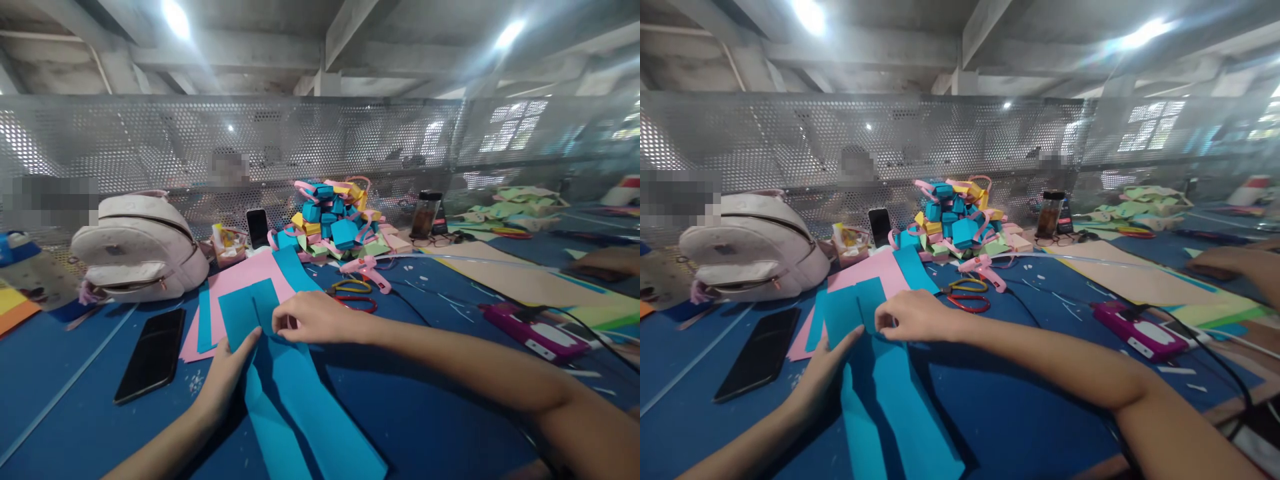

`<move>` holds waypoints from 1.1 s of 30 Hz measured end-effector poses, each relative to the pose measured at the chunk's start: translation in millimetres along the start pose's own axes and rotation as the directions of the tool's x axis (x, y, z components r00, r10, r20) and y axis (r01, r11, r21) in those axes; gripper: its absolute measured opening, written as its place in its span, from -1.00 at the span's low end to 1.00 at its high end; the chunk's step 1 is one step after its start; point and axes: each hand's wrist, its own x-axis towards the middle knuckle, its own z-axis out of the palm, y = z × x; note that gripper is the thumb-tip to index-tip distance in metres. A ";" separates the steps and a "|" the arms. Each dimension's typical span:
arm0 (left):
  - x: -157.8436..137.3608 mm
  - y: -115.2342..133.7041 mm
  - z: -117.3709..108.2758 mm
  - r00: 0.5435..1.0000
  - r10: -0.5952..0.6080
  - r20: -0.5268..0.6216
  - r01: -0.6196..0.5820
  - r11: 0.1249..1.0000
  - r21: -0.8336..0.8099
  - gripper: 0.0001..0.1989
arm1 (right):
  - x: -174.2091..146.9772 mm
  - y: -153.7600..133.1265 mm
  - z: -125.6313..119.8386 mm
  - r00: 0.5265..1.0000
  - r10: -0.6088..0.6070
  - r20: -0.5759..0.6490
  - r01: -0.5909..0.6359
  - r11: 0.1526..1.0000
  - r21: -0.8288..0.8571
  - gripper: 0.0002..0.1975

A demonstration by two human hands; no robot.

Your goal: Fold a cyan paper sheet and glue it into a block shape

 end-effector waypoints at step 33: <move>-2.3 5.1 5.0 0.997 0.033 -0.064 -0.037 0.998 -0.060 -0.54 | 6.3 -4.5 12.2 0.992 0.042 -0.117 -0.064 0.980 -0.189 -0.88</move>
